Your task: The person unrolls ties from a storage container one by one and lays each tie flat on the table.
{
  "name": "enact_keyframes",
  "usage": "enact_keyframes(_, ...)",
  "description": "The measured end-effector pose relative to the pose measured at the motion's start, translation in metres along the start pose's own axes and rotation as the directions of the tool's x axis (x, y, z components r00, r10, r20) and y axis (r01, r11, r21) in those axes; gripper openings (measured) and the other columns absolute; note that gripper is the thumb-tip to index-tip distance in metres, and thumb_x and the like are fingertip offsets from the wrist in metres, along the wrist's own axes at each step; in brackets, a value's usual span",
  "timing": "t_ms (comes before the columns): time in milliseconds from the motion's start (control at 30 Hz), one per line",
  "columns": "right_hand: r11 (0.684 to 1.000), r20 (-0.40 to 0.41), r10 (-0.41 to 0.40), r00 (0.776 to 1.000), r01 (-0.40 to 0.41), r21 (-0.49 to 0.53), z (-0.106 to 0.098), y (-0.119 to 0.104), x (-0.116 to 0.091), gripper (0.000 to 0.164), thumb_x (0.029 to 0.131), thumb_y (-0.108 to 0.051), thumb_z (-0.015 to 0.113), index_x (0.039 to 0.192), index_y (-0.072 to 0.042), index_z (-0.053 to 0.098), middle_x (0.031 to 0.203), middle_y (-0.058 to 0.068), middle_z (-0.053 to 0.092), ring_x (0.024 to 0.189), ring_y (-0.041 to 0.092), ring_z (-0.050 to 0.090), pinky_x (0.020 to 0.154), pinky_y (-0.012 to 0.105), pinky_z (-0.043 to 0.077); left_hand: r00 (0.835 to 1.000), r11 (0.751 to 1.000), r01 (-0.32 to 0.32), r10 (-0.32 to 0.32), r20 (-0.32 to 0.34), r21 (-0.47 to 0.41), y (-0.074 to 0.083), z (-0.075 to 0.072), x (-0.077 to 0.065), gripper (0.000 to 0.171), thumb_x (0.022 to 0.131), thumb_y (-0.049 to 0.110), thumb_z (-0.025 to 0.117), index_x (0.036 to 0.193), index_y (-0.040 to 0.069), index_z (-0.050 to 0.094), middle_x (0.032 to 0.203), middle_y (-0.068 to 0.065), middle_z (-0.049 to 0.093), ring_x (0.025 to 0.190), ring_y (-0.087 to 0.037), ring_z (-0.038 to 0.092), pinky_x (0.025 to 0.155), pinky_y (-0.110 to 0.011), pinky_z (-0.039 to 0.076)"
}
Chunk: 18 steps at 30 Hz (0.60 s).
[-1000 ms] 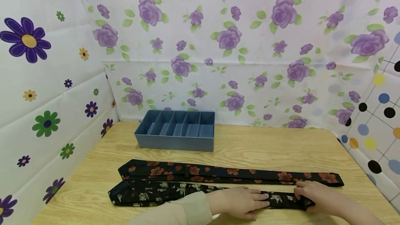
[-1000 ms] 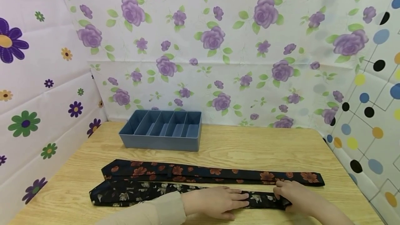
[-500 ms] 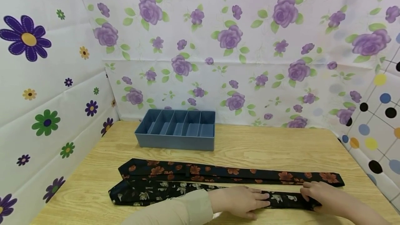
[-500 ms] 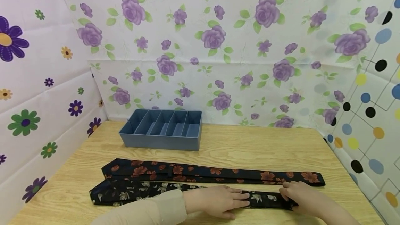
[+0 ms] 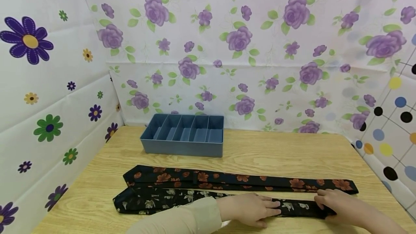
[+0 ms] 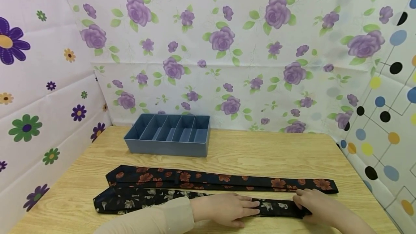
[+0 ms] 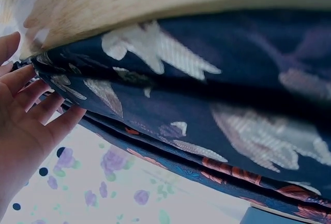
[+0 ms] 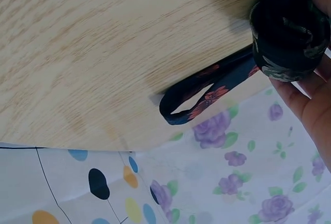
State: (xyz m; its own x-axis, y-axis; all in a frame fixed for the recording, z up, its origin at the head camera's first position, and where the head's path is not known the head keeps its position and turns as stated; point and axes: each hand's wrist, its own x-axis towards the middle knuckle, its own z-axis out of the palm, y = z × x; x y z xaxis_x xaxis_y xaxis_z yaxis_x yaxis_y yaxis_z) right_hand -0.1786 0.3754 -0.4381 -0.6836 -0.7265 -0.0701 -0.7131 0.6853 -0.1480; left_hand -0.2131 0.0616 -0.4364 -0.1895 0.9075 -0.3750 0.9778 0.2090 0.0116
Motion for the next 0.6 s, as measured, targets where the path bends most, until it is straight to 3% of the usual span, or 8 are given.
enact_keyframes(267, 0.998, 0.052, 0.068, 0.996, -0.069, 0.014, -0.0004, 0.0019, -0.0035, 0.04, 0.07, -0.019, 0.081, 0.075, -0.022, 0.042, 0.074, -0.015, 0.03, 0.061, 0.0, 0.023, 0.053, 0.023, 0.021, 1.0, 1.0, 0.002, -0.002, 0.001, 0.003, 0.0004, 0.0001, -0.0001, 0.061, 0.098, 0.042, 0.045, 0.151, 0.025, 0.021, 0.158, 0.008, 0.016, 0.144, -0.005, 0.02, 0.109, -0.015, 0.03)
enact_keyframes(600, 0.997, 0.032, 0.048, 0.998, -0.049, 0.058, 0.002, 0.0076, -0.0084, 0.039, 0.069, 0.002, 0.073, 0.074, -0.021, 0.042, 0.073, -0.015, 0.03, 0.06, -0.002, 0.02, 0.05, 0.021, 0.02, 1.0, 1.0, 0.017, -0.017, -0.001, 0.005, 0.0006, -0.0001, 0.0003, 0.061, 0.097, 0.042, 0.045, 0.151, 0.026, 0.021, 0.158, 0.009, 0.016, 0.143, -0.004, 0.02, 0.107, -0.016, 0.034)
